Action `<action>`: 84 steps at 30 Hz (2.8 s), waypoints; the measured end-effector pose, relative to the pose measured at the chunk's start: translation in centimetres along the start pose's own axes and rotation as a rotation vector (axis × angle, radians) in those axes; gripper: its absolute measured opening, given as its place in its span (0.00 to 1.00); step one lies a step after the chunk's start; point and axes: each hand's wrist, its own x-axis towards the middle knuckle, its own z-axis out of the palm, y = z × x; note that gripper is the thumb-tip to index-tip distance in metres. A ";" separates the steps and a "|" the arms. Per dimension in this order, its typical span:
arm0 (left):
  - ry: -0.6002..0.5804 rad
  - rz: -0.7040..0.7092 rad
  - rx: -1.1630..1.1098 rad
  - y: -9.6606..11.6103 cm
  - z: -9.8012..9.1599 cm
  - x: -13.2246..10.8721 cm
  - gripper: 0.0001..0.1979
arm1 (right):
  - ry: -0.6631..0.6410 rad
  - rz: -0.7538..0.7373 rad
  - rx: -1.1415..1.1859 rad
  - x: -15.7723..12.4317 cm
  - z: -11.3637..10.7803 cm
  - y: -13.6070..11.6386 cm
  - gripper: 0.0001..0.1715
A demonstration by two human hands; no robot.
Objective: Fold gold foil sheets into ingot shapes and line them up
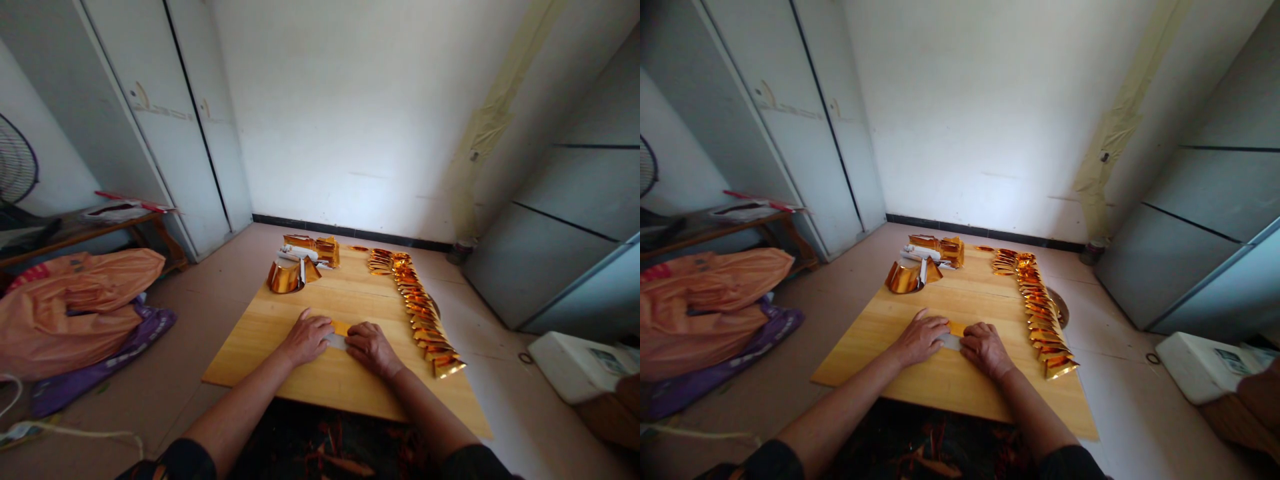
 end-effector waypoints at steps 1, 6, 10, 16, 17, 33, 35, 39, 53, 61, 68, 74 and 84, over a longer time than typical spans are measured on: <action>-0.001 0.005 0.009 0.0 0.0 0.0 0.13 | 0.006 0.004 -0.002 0.1 0.1 0.0 0.08; -0.009 0.010 0.055 0.8 -0.6 0.1 0.10 | 0.048 0.032 0.027 0.4 0.5 0.1 0.10; -0.023 0.019 0.087 2.1 -0.5 0.7 0.06 | 0.078 0.068 0.106 0.6 1.0 0.6 0.11; 0.015 -0.055 0.138 2.7 1.1 1.0 0.09 | 0.015 0.067 0.180 0.6 0.6 1.4 0.10; 0.020 -0.054 0.136 2.6 1.3 0.9 0.11 | 0.006 0.051 0.200 0.5 0.4 1.6 0.10; 0.034 -0.077 0.084 2.7 1.8 -0.1 0.08 | 0.009 0.038 0.318 0.6 -0.5 1.4 0.07; 0.035 -0.084 0.068 2.8 1.7 -0.1 0.09 | 0.020 0.049 0.341 0.4 -0.5 1.5 0.09; 0.037 -0.085 0.055 2.9 1.5 -0.2 0.10 | 0.055 0.068 0.292 0.3 0.0 1.6 0.06; -0.013 -0.035 0.041 3.4 0.1 -1.5 0.12 | -0.036 0.202 0.184 2.2 0.8 1.3 0.05; -0.005 -0.021 0.057 3.2 0.4 -1.5 0.11 | -0.090 0.277 0.204 2.9 0.3 0.8 0.04; 0.009 -0.021 0.048 3.4 0.2 -1.6 0.13 | -0.171 0.367 0.167 3.6 -0.1 0.2 0.03; 0.005 0.008 0.079 3.6 0.2 -1.7 0.17 | -0.193 0.408 0.144 3.9 -0.4 -0.2 0.03; 0.033 -0.001 0.102 3.5 1.0 -1.7 0.14 | -0.116 0.407 0.240 3.4 0.4 0.5 0.11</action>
